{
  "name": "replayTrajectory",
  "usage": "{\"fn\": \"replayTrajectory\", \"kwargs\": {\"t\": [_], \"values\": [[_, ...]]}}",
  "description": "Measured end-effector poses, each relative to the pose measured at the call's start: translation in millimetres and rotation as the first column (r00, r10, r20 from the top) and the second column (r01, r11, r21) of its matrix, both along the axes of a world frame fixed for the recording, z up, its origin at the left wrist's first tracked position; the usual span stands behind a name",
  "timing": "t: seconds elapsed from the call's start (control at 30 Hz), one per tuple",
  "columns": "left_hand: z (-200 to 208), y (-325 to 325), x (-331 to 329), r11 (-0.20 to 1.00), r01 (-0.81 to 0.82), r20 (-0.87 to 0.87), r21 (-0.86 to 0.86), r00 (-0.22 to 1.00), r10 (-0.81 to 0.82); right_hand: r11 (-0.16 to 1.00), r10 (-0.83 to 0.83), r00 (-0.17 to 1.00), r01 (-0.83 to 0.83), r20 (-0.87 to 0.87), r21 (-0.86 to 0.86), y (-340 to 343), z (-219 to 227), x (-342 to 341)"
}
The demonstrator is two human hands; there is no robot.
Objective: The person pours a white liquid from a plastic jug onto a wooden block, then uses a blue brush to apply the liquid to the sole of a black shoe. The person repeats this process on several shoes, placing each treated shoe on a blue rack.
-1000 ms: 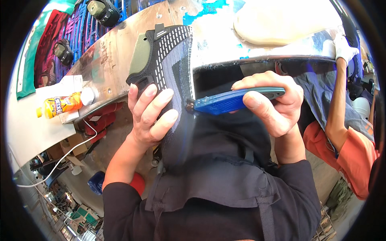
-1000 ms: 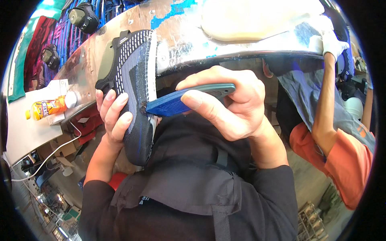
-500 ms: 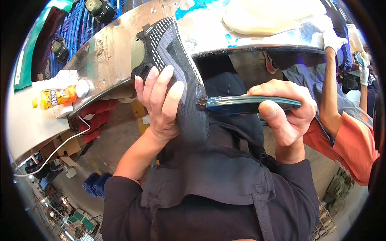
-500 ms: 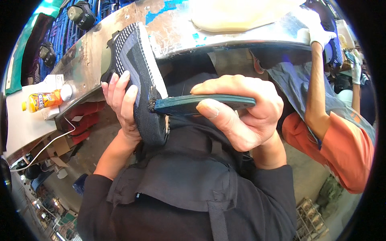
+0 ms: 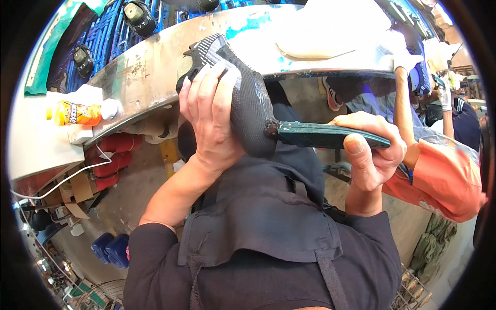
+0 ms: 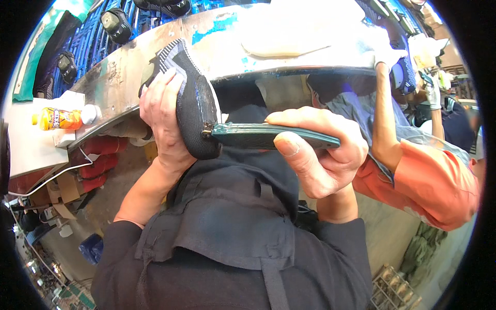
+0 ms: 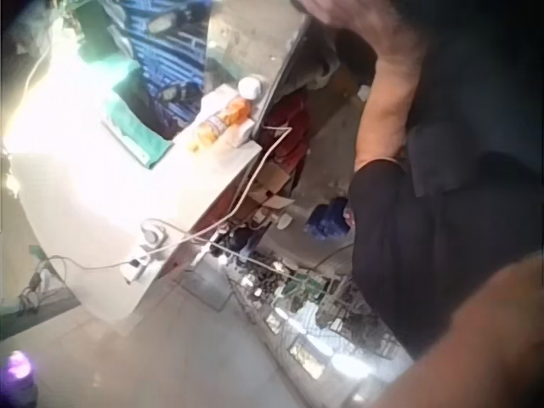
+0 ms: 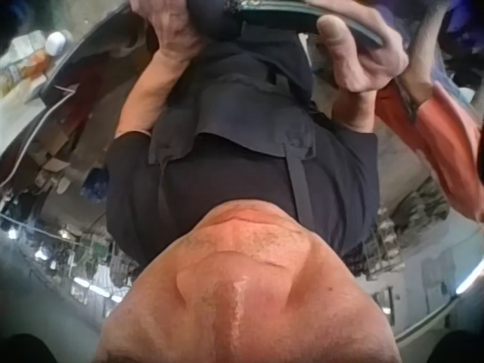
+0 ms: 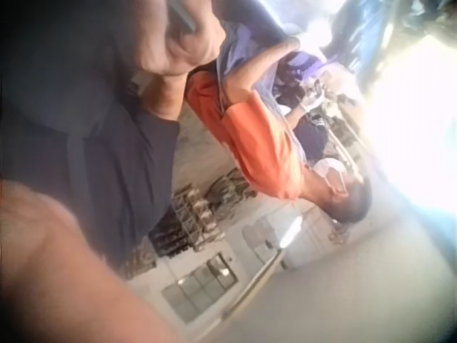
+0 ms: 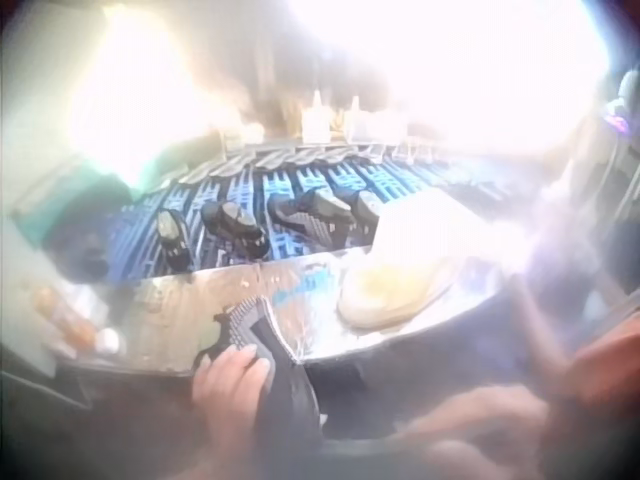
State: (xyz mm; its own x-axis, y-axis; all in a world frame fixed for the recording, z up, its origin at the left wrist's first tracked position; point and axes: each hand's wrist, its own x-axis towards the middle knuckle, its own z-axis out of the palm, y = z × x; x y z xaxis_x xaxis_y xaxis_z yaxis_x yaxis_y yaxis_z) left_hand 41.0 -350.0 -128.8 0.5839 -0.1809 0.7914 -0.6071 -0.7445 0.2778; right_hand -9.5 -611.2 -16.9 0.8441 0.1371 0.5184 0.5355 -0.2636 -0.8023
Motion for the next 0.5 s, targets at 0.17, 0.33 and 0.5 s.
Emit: {"fn": "replayTrajectory", "kwargs": {"t": [0.17,0.33,0.5], "values": [[17.2,-9.9,6.4,1.0,-0.001,-0.017,-0.012,1.0,0.001,0.988,-0.098,0.986,0.113,0.137,-0.109,-1.1,15.1,-2.6],[34.6,-18.4,12.6,0.999,-0.046,-0.085,-0.002,0.995,0.045,0.949,-0.144,0.964,0.198,0.223,-0.246,0.0,39.4,1.1],[57.8,-14.7,32.5,0.997,-0.06,-0.149,-0.042,0.987,0.053,0.926,-0.202,0.919,0.292,0.337,-0.24,4.7,51.8,20.5]]}}
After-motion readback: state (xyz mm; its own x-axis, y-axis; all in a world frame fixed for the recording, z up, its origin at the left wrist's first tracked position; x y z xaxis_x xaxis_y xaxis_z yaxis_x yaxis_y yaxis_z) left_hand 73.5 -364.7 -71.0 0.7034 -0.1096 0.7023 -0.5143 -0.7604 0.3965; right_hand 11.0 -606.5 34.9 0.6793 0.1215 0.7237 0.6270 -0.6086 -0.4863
